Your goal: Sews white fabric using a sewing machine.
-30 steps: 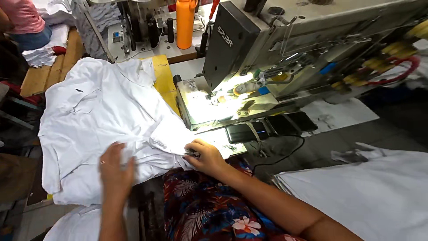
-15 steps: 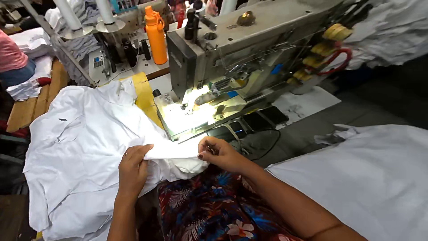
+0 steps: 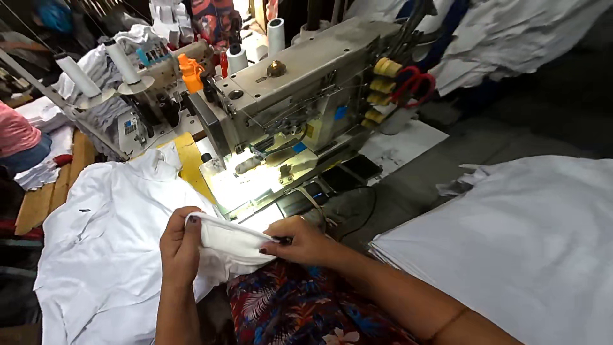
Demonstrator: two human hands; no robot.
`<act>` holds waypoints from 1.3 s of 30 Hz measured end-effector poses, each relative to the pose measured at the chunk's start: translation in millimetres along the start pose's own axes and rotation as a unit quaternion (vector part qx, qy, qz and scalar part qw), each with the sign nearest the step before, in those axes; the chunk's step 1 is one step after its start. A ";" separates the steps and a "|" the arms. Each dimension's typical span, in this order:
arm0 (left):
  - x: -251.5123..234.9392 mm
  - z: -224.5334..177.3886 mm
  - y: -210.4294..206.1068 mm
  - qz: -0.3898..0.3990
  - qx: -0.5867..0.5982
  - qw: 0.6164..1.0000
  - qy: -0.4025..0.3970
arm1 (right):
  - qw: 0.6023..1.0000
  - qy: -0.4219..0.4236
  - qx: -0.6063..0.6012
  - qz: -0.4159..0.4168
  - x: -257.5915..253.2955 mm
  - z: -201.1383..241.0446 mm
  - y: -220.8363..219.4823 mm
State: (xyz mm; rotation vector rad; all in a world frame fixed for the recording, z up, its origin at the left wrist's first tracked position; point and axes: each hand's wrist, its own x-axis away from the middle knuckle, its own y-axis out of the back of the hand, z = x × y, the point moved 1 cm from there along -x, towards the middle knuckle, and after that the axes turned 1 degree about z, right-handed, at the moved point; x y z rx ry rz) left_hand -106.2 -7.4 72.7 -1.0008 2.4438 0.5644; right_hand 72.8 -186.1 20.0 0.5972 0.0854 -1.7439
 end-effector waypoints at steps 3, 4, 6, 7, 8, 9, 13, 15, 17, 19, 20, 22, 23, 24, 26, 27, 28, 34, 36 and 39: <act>-35.1 1.0 -16.1 -0.040 -0.197 0.979 -0.026 | 0.995 -0.048 -0.087 0.013 -5.9 -6.3 5.5; -44.6 8.3 -21.7 -0.036 -0.282 0.959 -0.010 | 0.991 -0.079 -0.110 0.014 -3.9 -13.3 8.0; -57.8 28.8 -35.7 0.012 -0.378 0.922 0.082 | 0.977 -0.157 -0.143 0.007 4.9 -30.6 9.9; -62.1 42.2 -42.8 0.034 -0.396 0.906 0.143 | 0.966 -0.199 -0.167 -0.004 9.2 -40.7 9.1; -67.1 54.0 -50.5 0.043 -0.410 0.889 0.200 | 0.952 -0.243 -0.187 -0.019 11.8 -50.4 7.9; -75.0 62.2 -58.8 0.045 -0.426 0.868 0.250 | 0.938 -0.284 -0.197 -0.035 12.1 -59.5 6.9; -108.9 81.9 -70.1 0.034 -0.411 0.855 0.313 | 0.916 -0.348 -0.179 -0.092 -8.2 -83.9 5.0; -121.9 88.3 -66.8 0.085 -0.443 0.830 0.327 | 0.920 -0.334 -0.175 -0.111 -19.0 -83.7 5.8; -124.1 97.6 -62.9 0.084 -0.445 0.831 0.322 | 0.926 -0.321 -0.171 -0.103 -19.4 -78.2 7.0; -118.7 100.5 -61.4 0.073 -0.425 0.846 0.315 | 0.929 -0.312 -0.178 -0.085 -9.7 -71.1 4.9; -114.4 100.6 -61.2 0.078 -0.430 0.844 0.310 | 0.929 -0.310 -0.188 -0.080 -4.3 -68.1 2.8; -105.5 104.5 -60.1 0.089 -0.443 0.843 0.292 | 0.923 -0.310 -0.207 -0.093 3.1 -67.3 -2.3; -102.9 108.1 -59.6 0.101 -0.454 0.840 0.280 | 0.921 -0.310 -0.209 -0.105 4.1 -68.5 -4.2; -102.2 114.8 -58.0 0.108 -0.454 0.843 0.270 | 0.922 -0.307 -0.206 -0.115 3.8 -69.9 -5.4; -103.8 147.5 -50.5 0.119 -0.463 0.845 0.239 | 0.924 -0.303 -0.195 -0.126 1.6 -72.5 -6.2; -103.8 162.7 -47.2 0.118 -0.469 0.848 0.217 | 0.926 -0.299 -0.191 -0.129 0.5 -73.9 -6.6; -103.7 174.1 -44.5 0.114 -0.468 0.851 0.208 | 0.927 -0.296 -0.188 -0.132 -0.1 -75.0 -6.8; -116.9 149.9 -54.4 0.135 -0.472 0.826 0.277 | 0.926 -0.296 -0.191 -0.138 -1.7 -76.5 -7.7; -122.1 135.0 -59.7 0.139 -0.467 0.823 0.294 | 0.926 -0.296 -0.188 -0.140 -1.9 -77.5 -7.6; -120.6 130.5 -61.4 0.127 -0.466 0.832 0.274 | 0.927 -0.297 -0.182 -0.139 -1.4 -77.5 -7.9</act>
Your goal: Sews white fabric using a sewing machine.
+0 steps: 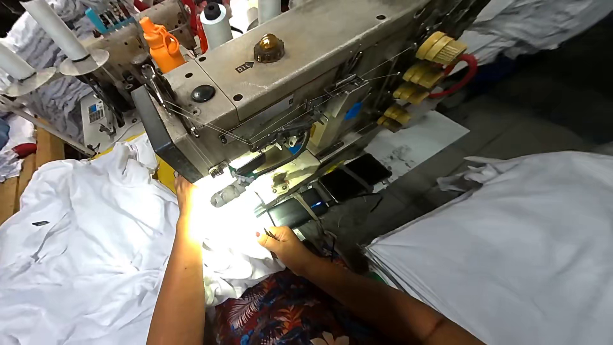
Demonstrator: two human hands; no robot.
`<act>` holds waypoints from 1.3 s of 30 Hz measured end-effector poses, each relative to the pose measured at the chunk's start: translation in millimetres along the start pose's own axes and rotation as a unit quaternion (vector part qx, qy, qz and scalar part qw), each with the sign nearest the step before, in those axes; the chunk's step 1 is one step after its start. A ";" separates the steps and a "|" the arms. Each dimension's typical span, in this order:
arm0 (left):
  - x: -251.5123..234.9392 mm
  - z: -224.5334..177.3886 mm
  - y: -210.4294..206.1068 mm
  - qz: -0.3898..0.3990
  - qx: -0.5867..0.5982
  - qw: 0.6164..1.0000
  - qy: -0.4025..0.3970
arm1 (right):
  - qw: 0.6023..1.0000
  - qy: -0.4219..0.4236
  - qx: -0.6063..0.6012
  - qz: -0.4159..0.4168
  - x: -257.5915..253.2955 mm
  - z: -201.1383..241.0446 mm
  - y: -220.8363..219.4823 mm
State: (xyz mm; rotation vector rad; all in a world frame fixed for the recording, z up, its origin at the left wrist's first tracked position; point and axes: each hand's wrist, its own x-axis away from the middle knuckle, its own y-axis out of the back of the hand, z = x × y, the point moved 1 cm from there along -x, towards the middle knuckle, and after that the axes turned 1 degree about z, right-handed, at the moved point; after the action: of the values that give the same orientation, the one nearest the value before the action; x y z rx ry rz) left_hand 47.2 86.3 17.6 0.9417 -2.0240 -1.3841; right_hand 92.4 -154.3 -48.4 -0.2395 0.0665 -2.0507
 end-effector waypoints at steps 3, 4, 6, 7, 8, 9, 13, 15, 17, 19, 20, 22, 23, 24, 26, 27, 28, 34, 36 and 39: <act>2.5 -5.5 4.9 0.006 -0.005 1.000 0.007 | 1.000 -0.004 0.003 -0.001 1.2 2.5 0.1; 3.9 -6.5 6.1 -0.003 0.003 1.000 0.001 | 1.000 -0.003 0.004 -0.001 1.3 2.3 -0.3; 4.4 -6.8 8.3 -0.004 0.020 1.000 -0.003 | 1.000 -0.003 0.000 -0.001 0.7 1.4 -1.3; 3.2 -7.1 9.8 0.004 0.025 1.000 0.003 | 1.000 -0.004 0.000 -0.002 0.4 1.7 -2.1; 2.4 -7.3 11.1 0.008 0.033 0.999 0.010 | 1.000 -0.005 0.000 -0.005 0.1 2.7 -3.0; 2.6 -7.8 12.1 0.002 0.043 0.999 0.015 | 1.000 -0.004 0.001 -0.006 -0.2 4.0 -3.8; 0.6 -12.9 22.0 0.012 0.100 0.993 0.060 | 1.000 0.008 0.013 -0.008 -3.5 5.5 -5.2; -6.4 -9.8 19.7 -0.016 0.065 0.997 0.031 | 1.000 0.013 0.025 -0.001 -3.7 4.5 -4.0; 5.0 -9.4 22.5 -0.078 0.047 0.996 -0.017 | 0.999 0.020 0.035 0.014 -0.7 4.0 -2.0; 38.2 0.1 18.0 -0.200 0.048 0.971 -0.119 | 0.999 0.031 0.039 0.020 3.8 2.5 2.2; 60.1 4.4 13.7 -0.243 0.065 0.956 -0.149 | 0.998 0.038 0.038 0.019 5.1 1.2 4.7; 108.3 2.6 3.3 -0.231 0.115 0.955 -0.144 | 0.998 0.040 0.032 0.031 7.2 -1.4 9.5; 127.8 -1.7 -3.5 -0.193 0.142 0.962 -0.130 | 0.998 0.040 0.033 0.046 8.5 -1.9 11.4; 141.8 -5.1 -9.2 -0.147 0.162 0.968 -0.124 | 0.996 0.045 0.032 0.063 9.4 -2.0 12.8; 154.7 -10.8 -16.9 -0.079 0.183 0.973 -0.115 | 0.994 0.055 0.019 0.095 10.1 -0.8 12.7; 156.9 -13.1 -19.2 -0.056 0.188 0.975 -0.106 | 0.992 0.062 0.011 0.105 10.4 -0.3 12.0; 157.5 -14.8 -21.8 -0.048 0.190 0.976 -0.096 | 0.991 0.071 0.004 0.110 10.8 -0.3 11.6; 151.8 -19.6 -34.1 -0.107 0.157 0.977 -0.092 | 0.986 0.103 0.075 0.108 12.4 2.8 11.5; 149.9 -20.8 -33.5 -0.109 0.206 0.970 -0.073 | 0.985 0.102 0.087 0.109 9.8 2.1 13.5; 148.5 -17.3 -13.7 -0.056 0.506 0.860 0.022 | 0.976 0.077 0.185 0.080 7.6 7.1 21.3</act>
State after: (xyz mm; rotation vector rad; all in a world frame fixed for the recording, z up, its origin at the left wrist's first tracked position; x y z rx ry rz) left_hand -30.1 -42.3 14.7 1.4798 -2.6912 -0.2081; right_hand 108.8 -170.6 -43.5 0.1533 -0.1947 -1.8758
